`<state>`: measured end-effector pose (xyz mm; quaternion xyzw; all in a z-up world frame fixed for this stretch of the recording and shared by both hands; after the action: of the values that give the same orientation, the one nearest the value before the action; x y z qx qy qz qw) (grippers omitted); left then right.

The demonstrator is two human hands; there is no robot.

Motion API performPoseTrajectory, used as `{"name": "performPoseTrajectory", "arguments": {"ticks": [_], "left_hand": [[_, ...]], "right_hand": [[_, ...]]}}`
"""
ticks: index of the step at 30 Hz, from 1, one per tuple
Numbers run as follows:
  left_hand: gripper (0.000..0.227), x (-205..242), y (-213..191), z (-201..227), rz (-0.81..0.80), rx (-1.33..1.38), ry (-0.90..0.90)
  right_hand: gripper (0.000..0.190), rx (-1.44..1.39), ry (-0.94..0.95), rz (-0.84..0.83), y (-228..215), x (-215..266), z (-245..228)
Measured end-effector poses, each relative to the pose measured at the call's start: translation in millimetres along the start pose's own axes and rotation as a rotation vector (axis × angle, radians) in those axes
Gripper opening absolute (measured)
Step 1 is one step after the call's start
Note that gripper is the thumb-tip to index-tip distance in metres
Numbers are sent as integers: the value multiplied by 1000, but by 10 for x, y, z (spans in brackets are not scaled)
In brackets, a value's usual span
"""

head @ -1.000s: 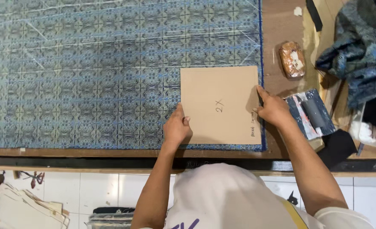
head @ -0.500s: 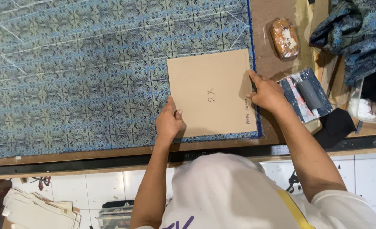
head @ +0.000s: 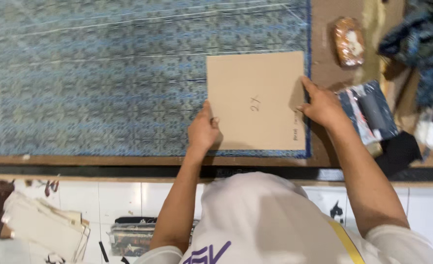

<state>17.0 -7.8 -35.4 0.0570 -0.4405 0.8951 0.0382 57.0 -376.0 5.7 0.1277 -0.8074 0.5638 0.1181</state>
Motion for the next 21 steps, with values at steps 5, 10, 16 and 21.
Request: {"name": "performPoseTrajectory", "arguments": {"ticks": [5,10,16,21], "left_hand": [[103,-60,-227,307,-365,-219,-198],[90,-136,-395,499,-284,-307,2],[46,-400,-202,420,-118,-474,385],[32,-581,-38,496,-149,-340,308]], "right_hand": [[100,3,-13,-58,27,-79,123],[104,110,79,-122,84,-183,198],[104,101,89,-94,118,-209,227],[106,146,120,-120,116,-221,221]]}}
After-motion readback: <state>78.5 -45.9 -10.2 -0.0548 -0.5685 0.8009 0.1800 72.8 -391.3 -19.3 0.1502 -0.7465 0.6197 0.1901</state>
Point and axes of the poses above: each hand's wrist, its own x-axis away from the middle knuckle, its own y-axis out of the palm, z = x × y, the point moved 1 cm from there along -x, towards the middle knuckle, and after that the axes turned 1 degree about -y, right-handed, at the moved point
